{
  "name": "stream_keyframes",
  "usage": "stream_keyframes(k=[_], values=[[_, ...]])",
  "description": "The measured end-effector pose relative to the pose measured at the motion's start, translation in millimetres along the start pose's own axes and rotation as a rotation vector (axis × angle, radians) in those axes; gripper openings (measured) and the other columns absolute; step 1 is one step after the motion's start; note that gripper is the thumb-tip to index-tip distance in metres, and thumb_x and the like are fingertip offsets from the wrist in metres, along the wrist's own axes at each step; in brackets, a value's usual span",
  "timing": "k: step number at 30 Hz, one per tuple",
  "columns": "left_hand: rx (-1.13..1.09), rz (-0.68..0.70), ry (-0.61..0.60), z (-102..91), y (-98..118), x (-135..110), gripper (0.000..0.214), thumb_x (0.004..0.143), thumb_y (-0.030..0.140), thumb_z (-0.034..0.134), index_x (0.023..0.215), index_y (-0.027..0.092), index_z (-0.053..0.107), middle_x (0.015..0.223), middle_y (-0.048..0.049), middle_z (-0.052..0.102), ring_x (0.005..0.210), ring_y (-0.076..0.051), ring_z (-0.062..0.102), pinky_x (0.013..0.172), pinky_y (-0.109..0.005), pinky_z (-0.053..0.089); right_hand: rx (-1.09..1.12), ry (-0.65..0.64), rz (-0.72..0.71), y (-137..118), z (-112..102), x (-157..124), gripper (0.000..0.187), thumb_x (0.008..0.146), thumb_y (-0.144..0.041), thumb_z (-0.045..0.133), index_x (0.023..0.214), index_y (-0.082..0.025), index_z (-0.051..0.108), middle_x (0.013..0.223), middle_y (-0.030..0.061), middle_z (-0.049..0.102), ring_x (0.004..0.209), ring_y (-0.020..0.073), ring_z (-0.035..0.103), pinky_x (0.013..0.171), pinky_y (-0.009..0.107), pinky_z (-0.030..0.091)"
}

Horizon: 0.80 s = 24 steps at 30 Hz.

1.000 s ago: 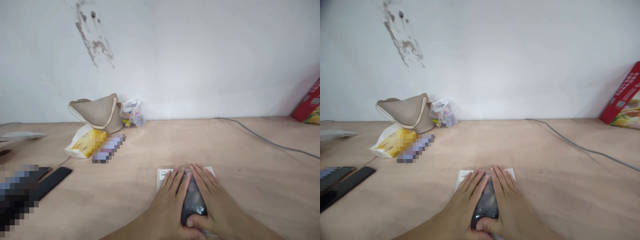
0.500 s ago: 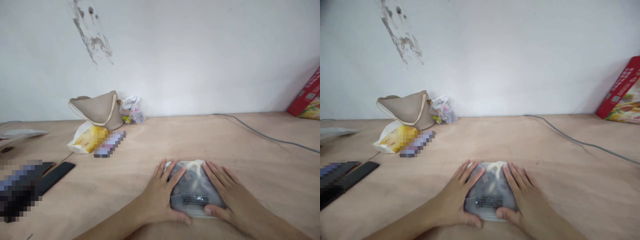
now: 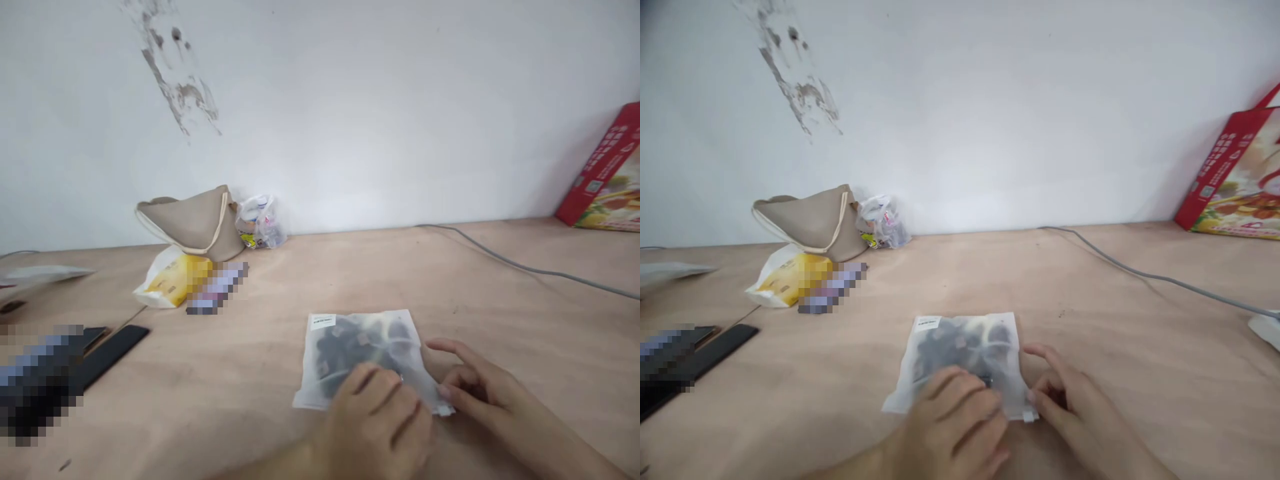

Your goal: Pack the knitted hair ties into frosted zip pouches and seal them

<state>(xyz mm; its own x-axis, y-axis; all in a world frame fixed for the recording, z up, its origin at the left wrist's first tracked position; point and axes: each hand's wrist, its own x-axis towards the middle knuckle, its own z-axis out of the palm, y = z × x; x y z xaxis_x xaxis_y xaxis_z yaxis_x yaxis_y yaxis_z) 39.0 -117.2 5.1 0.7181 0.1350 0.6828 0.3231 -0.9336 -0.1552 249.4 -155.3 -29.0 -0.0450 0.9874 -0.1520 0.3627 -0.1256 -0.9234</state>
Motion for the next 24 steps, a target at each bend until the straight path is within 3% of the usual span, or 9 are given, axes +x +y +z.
stream_keyframes(k=[2,4,7,11,16,19,21,22,24], values=[[0.031,0.077,0.018,17.4,12.8,7.9,0.01,0.078,0.011,0.057,0.07,0.015,0.063,0.063,0.0007,0.061,0.06,-0.012,0.051,0.058,-0.027,0.039,0.055,-0.026,-0.018,-1.6,4.6,1.8,0.047,0.082,-0.041,0.045,0.124,-0.021,0.035,0.061,-0.006,0.052,0.061,0.0174,0.053,0.062,0.03,0.041],[0.064,0.112,0.031,29.2,17.6,13.0,0.014,0.079,0.008,0.054,0.07,0.013,0.063,0.061,-0.0003,0.058,0.057,-0.012,0.049,0.054,-0.028,0.035,0.088,-0.025,-0.041,-1.8,8.4,1.6,0.044,0.084,-0.039,0.043,0.123,-0.022,0.033,0.062,-0.0064,0.05,0.061,0.017,0.052,0.063,0.03,0.041],[0.081,0.101,0.025,31.9,14.9,16.1,0.017,0.082,0.008,0.05,0.072,0.011,0.064,0.061,-0.0022,0.057,0.056,-0.013,0.048,0.052,-0.029,0.032,0.108,0.017,-0.071,0.3,11.2,0.6,0.039,0.086,-0.038,0.041,0.121,-0.024,0.03,0.064,-0.0059,0.051,0.063,0.0173,0.054,0.063,0.031,0.042],[0.079,0.081,-0.07,11.7,2.5,7.8,0.021,0.084,0.008,0.046,0.073,0.011,0.063,0.062,-0.0036,0.058,0.059,-0.014,0.049,0.056,-0.03,0.035,0.113,0.11,-0.093,6.9,5.6,4.1,0.034,0.083,-0.039,0.047,0.111,-0.025,0.032,0.061,-0.0066,0.05,0.058,0.0173,0.053,0.059,0.03,0.041],[0.122,0.02,-0.072,-27.1,-21.7,-35.2,0.016,0.083,0.007,0.049,0.078,0.014,0.063,0.074,-0.004,0.066,0.068,-0.015,0.053,0.066,-0.032,0.038,0.093,0.087,-0.056,15.4,-4.6,7.3,0.031,0.082,-0.045,0.05,0.102,-0.027,0.034,0.06,-0.0066,0.053,0.058,0.0178,0.054,0.059,0.03,0.042],[0.157,-0.126,-0.051,-45.8,-32.0,-64.3,0.018,0.082,0.006,0.051,0.08,0.017,0.064,0.076,-0.0026,0.069,0.075,-0.016,0.056,0.075,-0.033,0.039,0.068,0.191,-0.043,18.6,-4.4,5.3,0.03,0.082,-0.046,0.048,0.102,-0.027,0.037,0.059,-0.0068,0.052,0.056,0.0173,0.052,0.058,0.03,0.041],[0.123,-0.261,-0.046,-55.4,-36.2,-74.3,0.017,0.079,0.007,0.055,0.077,0.021,0.065,0.074,-0.0005,0.07,0.077,-0.016,0.057,0.075,-0.032,0.039,0.054,0.178,-0.036,19.2,-4.1,4.7,0.033,0.08,-0.047,0.051,0.103,-0.026,0.04,0.058,-0.0064,0.053,0.056,0.0173,0.053,0.057,0.029,0.042],[0.067,-0.372,-0.061,-59.6,-38.2,-75.4,0.013,0.076,0.011,0.059,0.077,0.022,0.066,0.076,-0.0002,0.07,0.078,-0.017,0.058,0.075,-0.031,0.04,0.043,0.153,-0.03,18.4,-4.4,5.1,0.036,0.078,-0.048,0.052,0.105,-0.026,0.042,0.058,-0.0061,0.054,0.056,0.0176,0.054,0.057,0.029,0.043],[-0.125,-0.728,-0.132,-67.0,-43.9,-70.5,0.009,0.071,0.025,0.066,0.079,0.023,0.067,0.083,-0.0015,0.071,0.076,-0.019,0.06,0.07,-0.03,0.045,0.007,0.125,-0.028,13.6,-5.8,7.4,0.04,0.078,-0.051,0.051,0.107,-0.025,0.048,0.059,-0.0049,0.055,0.058,0.0186,0.056,0.057,0.029,0.044]])
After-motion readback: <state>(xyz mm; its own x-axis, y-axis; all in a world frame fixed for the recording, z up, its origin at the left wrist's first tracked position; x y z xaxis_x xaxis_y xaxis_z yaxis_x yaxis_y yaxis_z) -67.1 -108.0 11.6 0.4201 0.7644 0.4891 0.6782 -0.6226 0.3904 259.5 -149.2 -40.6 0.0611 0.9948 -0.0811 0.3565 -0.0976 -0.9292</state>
